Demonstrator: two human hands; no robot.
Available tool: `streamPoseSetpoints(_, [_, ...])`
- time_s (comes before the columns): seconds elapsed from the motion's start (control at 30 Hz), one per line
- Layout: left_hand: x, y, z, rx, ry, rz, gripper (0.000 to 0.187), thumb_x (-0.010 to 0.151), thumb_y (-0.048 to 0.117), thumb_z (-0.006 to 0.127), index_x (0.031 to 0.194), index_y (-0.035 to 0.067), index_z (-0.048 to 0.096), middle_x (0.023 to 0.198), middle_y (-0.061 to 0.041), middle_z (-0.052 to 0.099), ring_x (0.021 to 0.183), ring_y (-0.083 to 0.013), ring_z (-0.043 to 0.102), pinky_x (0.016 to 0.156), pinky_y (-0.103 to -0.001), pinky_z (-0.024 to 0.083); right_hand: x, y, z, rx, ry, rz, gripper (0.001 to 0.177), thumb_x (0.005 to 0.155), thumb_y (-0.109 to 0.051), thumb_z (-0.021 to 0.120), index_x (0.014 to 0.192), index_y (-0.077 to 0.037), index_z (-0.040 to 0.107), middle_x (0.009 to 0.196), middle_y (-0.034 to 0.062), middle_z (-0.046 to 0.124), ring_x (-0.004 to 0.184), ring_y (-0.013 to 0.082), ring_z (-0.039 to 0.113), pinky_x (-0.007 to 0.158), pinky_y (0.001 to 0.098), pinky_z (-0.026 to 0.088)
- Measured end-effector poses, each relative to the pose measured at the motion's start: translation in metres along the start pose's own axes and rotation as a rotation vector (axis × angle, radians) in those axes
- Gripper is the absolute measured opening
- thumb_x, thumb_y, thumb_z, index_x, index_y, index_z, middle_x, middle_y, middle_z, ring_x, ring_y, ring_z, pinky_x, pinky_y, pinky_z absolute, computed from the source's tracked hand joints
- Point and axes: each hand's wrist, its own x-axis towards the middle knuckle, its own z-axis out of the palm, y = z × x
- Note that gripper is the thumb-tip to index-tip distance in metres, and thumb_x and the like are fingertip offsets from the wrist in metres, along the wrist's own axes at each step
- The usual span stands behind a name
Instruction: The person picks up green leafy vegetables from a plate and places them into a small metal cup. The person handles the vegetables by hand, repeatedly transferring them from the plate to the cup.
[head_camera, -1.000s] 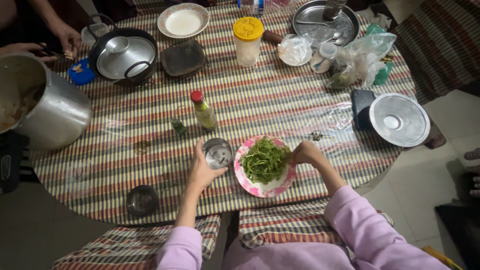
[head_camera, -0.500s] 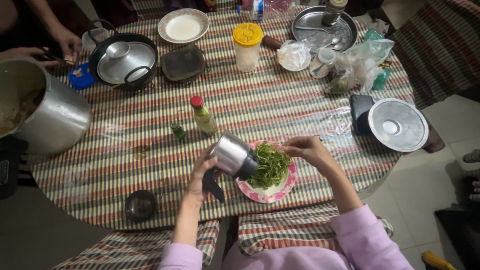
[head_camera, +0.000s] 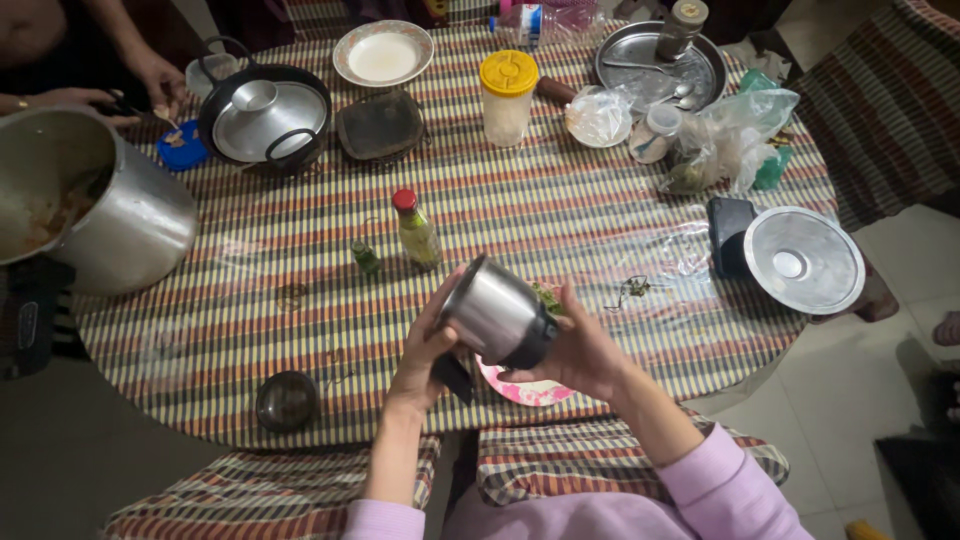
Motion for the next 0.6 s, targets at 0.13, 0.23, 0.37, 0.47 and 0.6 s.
streamPoseSetpoints(0.13, [0.006, 0.005, 0.007, 0.52, 0.204, 0.06, 0.113, 0.073, 0.059, 0.081, 0.16, 0.008, 0.03, 0.157, -0.015, 0.045, 0.146, -0.0287, 0.044, 0.119, -0.046, 0.037, 0.001, 0.013, 0.013, -0.195, 0.088, -0.335, 0.093, 0.078, -0.055, 0.073, 0.148, -0.005, 0.038, 0.138, 0.022, 0.053, 0.118, 0.0338, 0.065, 0.094, 0.0461, 0.061])
streamPoseSetpoints(0.23, [0.0, -0.001, 0.032, 0.605, 0.474, 0.136, 0.12, 0.076, 0.061, 0.076, 0.162, 0.007, 0.013, 0.16, -0.015, 0.033, 0.15, -0.0305, 0.036, 0.117, -0.05, 0.036, -0.001, 0.02, 0.013, -0.611, 0.329, -0.842, 0.096, 0.076, -0.044, 0.086, 0.149, -0.001, 0.041, 0.134, 0.0228, 0.052, 0.122, 0.0383, 0.06, 0.101, 0.0445, 0.057])
streamPoseSetpoints(0.37, [-0.012, -0.022, 0.086, 0.33, 0.375, 0.192, 0.121, 0.079, 0.057, 0.077, 0.16, 0.004, 0.005, 0.152, -0.017, 0.038, 0.144, -0.0312, 0.045, 0.117, -0.048, 0.04, -0.007, 0.023, 0.011, -1.345, 0.588, -1.464, 0.101, 0.065, -0.027, 0.095, 0.147, -0.002, 0.042, 0.141, 0.0182, 0.044, 0.132, 0.0408, 0.05, 0.112, 0.0482, 0.047])
streamPoseSetpoints(0.47, [-0.01, -0.034, 0.112, 0.27, 0.479, 0.258, 0.109, 0.085, 0.052, 0.076, 0.16, 0.003, 0.013, 0.145, -0.019, 0.045, 0.138, -0.0272, 0.048, 0.116, -0.044, 0.041, -0.01, 0.026, 0.012, -1.525, 0.478, -1.652, 0.099, 0.067, -0.025, 0.097, 0.146, -0.002, 0.042, 0.142, 0.017, 0.044, 0.136, 0.0414, 0.049, 0.115, 0.0507, 0.045])
streamPoseSetpoints(0.6, [0.003, -0.031, 0.112, -0.003, 0.6, 0.306, 0.095, 0.086, 0.039, 0.077, 0.156, 0.004, 0.024, 0.143, -0.012, 0.046, 0.13, -0.0223, 0.05, 0.108, -0.038, 0.044, -0.009, 0.024, 0.014, -1.635, 0.305, -1.737, 0.089, 0.072, -0.023, 0.094, 0.145, -0.006, 0.047, 0.142, 0.0143, 0.047, 0.141, 0.0418, 0.048, 0.117, 0.0516, 0.046])
